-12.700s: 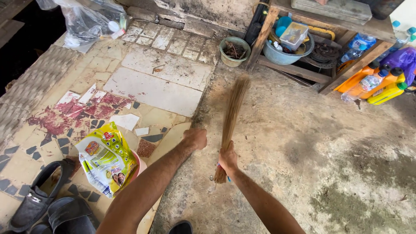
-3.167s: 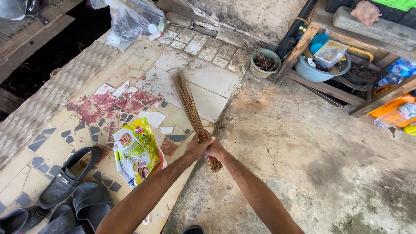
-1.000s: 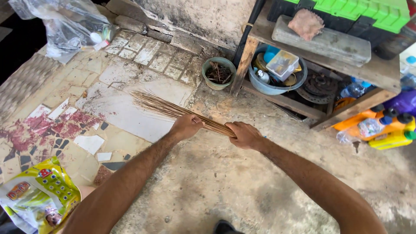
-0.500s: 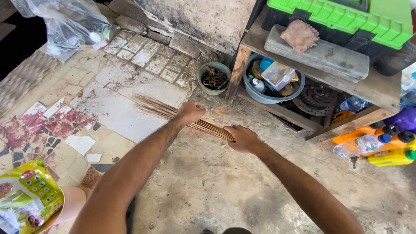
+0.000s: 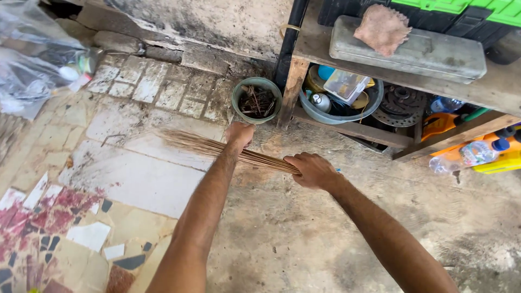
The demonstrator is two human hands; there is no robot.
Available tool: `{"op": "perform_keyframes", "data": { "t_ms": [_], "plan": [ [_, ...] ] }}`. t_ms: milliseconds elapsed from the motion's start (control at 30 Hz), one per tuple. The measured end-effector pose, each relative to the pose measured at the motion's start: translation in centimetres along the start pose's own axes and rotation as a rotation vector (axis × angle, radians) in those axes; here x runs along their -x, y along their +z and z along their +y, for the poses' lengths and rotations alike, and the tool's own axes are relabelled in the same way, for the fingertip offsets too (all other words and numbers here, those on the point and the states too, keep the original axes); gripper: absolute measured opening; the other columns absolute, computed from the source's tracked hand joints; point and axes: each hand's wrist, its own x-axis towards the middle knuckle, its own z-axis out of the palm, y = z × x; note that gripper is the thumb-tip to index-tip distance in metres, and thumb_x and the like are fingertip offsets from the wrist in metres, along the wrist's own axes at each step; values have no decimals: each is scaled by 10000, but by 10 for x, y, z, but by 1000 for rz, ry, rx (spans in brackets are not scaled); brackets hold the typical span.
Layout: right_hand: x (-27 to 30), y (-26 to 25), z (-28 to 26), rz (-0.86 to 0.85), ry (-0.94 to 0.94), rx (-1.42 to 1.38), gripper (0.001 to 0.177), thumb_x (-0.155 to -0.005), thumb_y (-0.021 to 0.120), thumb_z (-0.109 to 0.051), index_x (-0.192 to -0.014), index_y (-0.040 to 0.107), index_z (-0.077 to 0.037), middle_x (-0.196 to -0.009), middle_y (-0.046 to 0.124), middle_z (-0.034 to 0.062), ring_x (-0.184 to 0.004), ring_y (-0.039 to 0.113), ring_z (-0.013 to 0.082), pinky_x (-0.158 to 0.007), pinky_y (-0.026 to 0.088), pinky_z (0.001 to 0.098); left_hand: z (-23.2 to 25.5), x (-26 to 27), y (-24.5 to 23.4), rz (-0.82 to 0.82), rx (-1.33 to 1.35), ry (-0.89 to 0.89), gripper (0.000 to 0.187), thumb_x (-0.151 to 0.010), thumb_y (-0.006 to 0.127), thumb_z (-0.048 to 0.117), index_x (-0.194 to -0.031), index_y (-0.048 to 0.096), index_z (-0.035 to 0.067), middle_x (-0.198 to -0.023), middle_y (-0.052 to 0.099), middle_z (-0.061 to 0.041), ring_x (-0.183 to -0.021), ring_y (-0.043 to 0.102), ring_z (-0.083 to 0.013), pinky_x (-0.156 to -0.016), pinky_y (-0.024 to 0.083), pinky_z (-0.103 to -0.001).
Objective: The recorder is tidying up a messy floor, picking up a broom, sweeping debris, and organizing trash into a bag.
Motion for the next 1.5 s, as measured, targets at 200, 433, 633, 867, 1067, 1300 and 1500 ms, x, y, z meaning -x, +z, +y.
{"op": "perform_keyframes", "data": {
  "t_ms": [200,433,633,867,1067,1300,1500],
  "plan": [
    [-29,1,-1,-34,38,104,516,-924,691,-226,-1419,547,-201,-1086,725,38,-1034,672,222,-927,590,425,1,-17,3,-82,163,-83,399,-902,773,309,-691,630,1,-633,682,-122,-573,693,-245,-522,556,-405],
    [-69,25,16,33,124,41,520,-914,741,-257,-1407,580,-263,-1149,732,-21,-1083,639,200,-1042,471,549,-16,-63,16,-145,445,-131,338,-965,739,237,-996,559,-47,-811,678,-134,-589,677,-200,-445,575,-304],
    [-84,26,17,31,206,52,577,-874,789,-241,-1415,592,-281,-1163,733,-43,-1091,630,182,-1096,410,563,-10,-77,18,-241,535,-234,406,-1024,641,201,-1300,550,-82,-981,713,-203,-687,750,-201,-514,640,-264],
    [-77,24,3,43,254,1,561,-878,794,-248,-1404,602,-277,-1172,724,-56,-1115,621,176,-1053,429,546,13,-51,-8,-291,659,-179,778,-983,492,4,-1593,63,226,-1245,616,-246,-821,747,-266,-599,667,-275],
    [-51,25,-2,2,272,-4,542,-916,766,-247,-1426,586,-284,-1142,719,-53,-1107,619,177,-1041,452,523,-21,-63,-2,-202,594,-159,603,-999,553,85,-1552,317,130,-1174,677,-220,-672,704,-198,-532,643,-249],
    [-10,15,-19,-36,284,-38,516,-920,759,-262,-1405,588,-307,-1140,712,-51,-1158,594,188,-1056,444,529,-45,-32,-42,-133,352,-81,268,-1015,621,106,-1230,558,-41,-1042,701,-202,-596,645,-169,-481,590,-262],
    [32,24,-19,-121,282,-58,508,-956,719,-259,-1430,545,-311,-1131,718,-51,-1081,680,170,-1024,528,484,-48,17,-47,-193,48,-2,272,-1013,667,165,-1138,616,-71,-1012,708,-179,-631,671,-151,-498,583,-246]
  ]
}}
